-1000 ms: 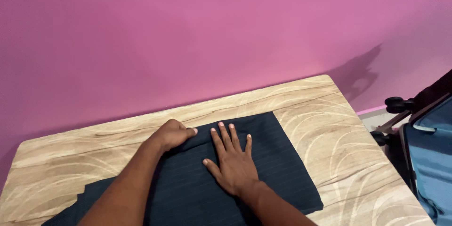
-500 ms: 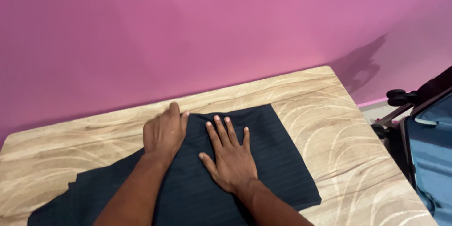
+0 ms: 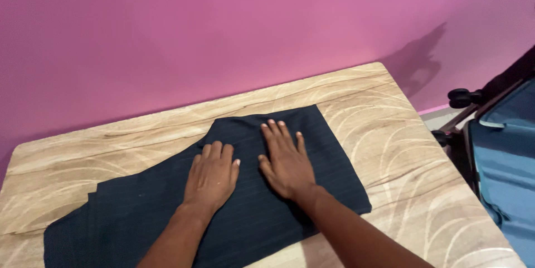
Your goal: The person takes a pair of trousers from a laundry basket, spreads them out on a table to align the legs, and folds them into a compact square before placing them inside a suitcase.
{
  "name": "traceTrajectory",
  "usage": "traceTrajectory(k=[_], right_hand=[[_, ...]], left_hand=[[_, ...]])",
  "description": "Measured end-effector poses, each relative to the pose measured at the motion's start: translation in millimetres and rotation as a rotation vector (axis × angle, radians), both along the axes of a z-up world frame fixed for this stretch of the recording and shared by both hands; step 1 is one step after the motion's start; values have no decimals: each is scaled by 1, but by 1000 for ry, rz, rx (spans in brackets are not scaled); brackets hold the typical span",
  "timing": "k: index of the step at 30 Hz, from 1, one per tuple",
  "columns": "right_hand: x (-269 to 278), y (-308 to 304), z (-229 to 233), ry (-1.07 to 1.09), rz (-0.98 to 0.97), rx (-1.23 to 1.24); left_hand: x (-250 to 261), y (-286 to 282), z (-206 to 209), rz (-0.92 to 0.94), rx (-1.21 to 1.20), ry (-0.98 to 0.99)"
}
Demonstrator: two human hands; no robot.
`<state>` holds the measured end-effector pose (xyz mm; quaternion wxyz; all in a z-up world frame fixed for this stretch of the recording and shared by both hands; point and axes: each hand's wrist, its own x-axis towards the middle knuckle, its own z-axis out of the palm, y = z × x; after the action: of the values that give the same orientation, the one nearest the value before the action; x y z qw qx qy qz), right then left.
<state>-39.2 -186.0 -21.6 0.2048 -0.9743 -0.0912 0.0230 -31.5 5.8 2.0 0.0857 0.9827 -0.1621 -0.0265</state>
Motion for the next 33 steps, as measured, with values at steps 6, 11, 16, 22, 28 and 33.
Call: traceTrajectory(k=[6,11,16,22,28,33], right_hand=[[-26,-42,8,-8,-212,-144],[-40,-59,23,111,-672,-7],[-43,-72,40,203,-774,62],[-43,-44,73,204,-634,132],[-56,32,118,160,-353,162],[-66,110,144,72,-181,223]], left_hand=[[-19,5,24,-25,61,82],[-38,8,45,52,165,262],[-57,22,57,66,228,368],[-71,45,56,106,28,391],[-95,86,95,190,291,315],[-124,148,110,285,389,306]])
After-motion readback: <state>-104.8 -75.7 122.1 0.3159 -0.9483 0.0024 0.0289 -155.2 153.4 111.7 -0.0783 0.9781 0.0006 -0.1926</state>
